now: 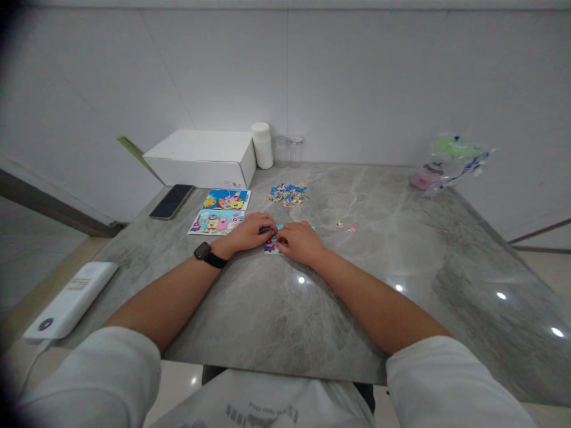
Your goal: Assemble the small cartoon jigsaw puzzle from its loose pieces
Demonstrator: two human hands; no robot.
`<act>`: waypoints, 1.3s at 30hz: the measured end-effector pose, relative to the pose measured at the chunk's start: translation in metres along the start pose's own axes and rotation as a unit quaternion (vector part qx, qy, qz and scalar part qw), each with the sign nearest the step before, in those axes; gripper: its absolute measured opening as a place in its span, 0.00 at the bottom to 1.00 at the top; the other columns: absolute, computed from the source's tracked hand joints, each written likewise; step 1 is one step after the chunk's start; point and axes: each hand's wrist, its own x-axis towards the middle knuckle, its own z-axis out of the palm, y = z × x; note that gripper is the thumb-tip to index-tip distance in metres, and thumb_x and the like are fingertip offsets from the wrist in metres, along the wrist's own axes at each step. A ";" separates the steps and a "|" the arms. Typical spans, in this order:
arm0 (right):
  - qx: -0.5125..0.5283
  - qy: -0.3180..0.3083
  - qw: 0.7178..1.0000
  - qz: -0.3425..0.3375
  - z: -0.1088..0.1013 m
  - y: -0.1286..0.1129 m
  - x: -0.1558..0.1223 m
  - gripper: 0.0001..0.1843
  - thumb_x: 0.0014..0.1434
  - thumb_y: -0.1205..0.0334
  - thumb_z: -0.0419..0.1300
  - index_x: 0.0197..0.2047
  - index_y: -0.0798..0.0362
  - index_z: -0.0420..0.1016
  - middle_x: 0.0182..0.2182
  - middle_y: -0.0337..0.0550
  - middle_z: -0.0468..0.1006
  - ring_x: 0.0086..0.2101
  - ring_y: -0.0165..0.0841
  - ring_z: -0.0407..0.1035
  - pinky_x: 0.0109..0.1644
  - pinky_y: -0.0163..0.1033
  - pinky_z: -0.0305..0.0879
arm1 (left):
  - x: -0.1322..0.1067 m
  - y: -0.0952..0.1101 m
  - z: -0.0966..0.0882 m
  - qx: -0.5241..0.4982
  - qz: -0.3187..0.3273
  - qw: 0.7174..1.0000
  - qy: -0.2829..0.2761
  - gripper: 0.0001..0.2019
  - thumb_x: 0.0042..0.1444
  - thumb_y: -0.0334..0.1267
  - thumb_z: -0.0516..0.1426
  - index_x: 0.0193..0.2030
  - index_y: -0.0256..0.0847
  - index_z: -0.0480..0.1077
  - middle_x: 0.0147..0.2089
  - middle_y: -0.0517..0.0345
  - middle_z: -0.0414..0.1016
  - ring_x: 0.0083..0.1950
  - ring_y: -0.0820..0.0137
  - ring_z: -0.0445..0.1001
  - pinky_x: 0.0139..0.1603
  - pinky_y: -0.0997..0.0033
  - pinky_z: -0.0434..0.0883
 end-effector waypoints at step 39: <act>-0.088 -0.107 0.945 0.295 -0.112 0.126 -0.030 0.11 0.62 0.58 0.67 0.45 0.50 0.87 0.44 0.49 0.88 0.42 0.40 0.79 0.43 0.39 0.68 | 0.000 0.007 -0.008 0.029 0.001 0.999 0.034 0.11 0.71 0.42 0.54 0.49 0.44 0.78 0.47 0.54 0.83 0.49 0.61 0.77 0.55 0.57 0.68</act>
